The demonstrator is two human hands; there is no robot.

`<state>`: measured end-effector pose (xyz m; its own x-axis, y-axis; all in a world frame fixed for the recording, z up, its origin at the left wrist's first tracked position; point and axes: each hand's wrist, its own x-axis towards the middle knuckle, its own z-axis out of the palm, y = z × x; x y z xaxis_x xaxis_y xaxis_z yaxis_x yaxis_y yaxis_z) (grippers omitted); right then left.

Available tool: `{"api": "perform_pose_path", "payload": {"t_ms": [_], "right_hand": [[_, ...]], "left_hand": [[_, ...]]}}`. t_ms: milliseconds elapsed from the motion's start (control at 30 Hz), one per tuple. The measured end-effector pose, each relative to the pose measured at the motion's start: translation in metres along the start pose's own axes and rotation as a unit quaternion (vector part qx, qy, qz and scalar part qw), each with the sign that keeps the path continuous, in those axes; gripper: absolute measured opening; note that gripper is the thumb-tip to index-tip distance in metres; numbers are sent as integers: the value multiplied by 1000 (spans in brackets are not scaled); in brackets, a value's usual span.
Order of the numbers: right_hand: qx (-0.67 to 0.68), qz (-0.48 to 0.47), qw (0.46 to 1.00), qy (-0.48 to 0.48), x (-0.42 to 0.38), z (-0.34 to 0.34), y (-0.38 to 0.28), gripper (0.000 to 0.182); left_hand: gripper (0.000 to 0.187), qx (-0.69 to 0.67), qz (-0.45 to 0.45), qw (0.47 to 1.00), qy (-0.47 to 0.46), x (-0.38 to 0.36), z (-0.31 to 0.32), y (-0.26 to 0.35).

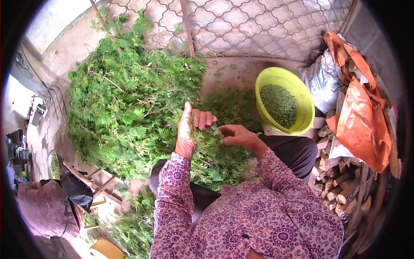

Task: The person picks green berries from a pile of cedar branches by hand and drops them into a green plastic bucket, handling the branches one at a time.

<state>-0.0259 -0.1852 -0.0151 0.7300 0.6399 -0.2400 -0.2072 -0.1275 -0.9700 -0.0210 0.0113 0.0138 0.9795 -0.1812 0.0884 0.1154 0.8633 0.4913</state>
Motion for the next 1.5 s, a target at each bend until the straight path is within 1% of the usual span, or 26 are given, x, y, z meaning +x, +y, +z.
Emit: {"api": "perform_pose_path", "payload": {"t_ms": [67,100,167,200,233,300,333,367,433,500,567,600,633,700,733,833,900,967,1000,1133,1233,1300,1333,1400,1433,1500], "right_hand": [[-6,-15,998,-54,3,9,10,44],[-6,-14,998,-56,3,13,18,44],[86,0,995,-50,0,19,29,36],[53,4,998,-30,-6,23,17,28],[53,4,998,-30,-9,25,14,28],[22,-14,999,27,-13,29,7,25],[21,-15,999,27,-15,31,0,25],[30,-15,998,56,-18,34,-8,21],[38,-15,995,86,-18,33,-10,18],[-68,-123,980,138,-15,28,-3,18],[-60,-116,977,170,-17,29,-7,17],[-50,-108,972,201,-18,30,-9,17],[-50,-108,972,202,-15,28,-4,17],[-104,-174,944,261,-8,24,8,19],[-104,-174,944,259,-8,24,8,19],[-140,-157,941,266,-12,29,2,19],[-166,-179,931,273,-15,37,-2,19],[-199,-173,927,267,-16,40,-3,20],[-231,-166,922,261,-17,41,-3,21],[-221,-188,923,253,-13,41,0,22],[-260,-160,922,239,-17,38,-9,23],[-395,-194,876,196,-18,27,-11,18],[-394,-194,877,194,-20,24,-21,18],[-281,-166,920,215,-28,17,-45,20],[-282,-164,920,218,-29,15,-54,20],[-251,-202,917,235,-23,16,-68,23]], "left_hand": [[62,-57,1,997,-53,2,0,3],[62,-58,2,997,-51,1,2,5],[64,-68,8,997,-24,0,7,6],[63,-76,2,995,-67,2,6,8],[63,-76,2,995,-67,1,7,7],[63,-70,7,993,93,-2,15,6],[63,-49,-7,999,13,-2,-1,7],[63,-50,-6,999,11,-3,-4,4],[62,-8,-10,989,146,-3,0,2],[63,5,-10,991,134,-2,-11,-3],[61,40,-22,983,175,-3,-13,-6],[53,17,-32,983,181,-6,-7,-6],[53,18,-32,983,180,-10,-4,-9],[48,72,-44,987,135,-17,0,-13],[43,83,-69,993,52,-16,-12,-14],[42,142,-74,983,92,-22,-4,-20],[42,103,-78,986,104,-18,-10,-23],[40,106,-131,974,150,-18,-11,-23],[36,140,-120,966,183,-18,-8,-24],[37,89,-111,972,187,-21,4,-19],[35,101,-90,974,183,-20,1,-20],[30,128,-51,973,187,-19,-5,-24],[30,128,-51,972,189,-19,-4,-23],[25,246,39,954,168,-18,-1,-25],[25,244,37,955,167,-18,-5,-29],[21,292,70,949,96,-17,-17,-37]]}}
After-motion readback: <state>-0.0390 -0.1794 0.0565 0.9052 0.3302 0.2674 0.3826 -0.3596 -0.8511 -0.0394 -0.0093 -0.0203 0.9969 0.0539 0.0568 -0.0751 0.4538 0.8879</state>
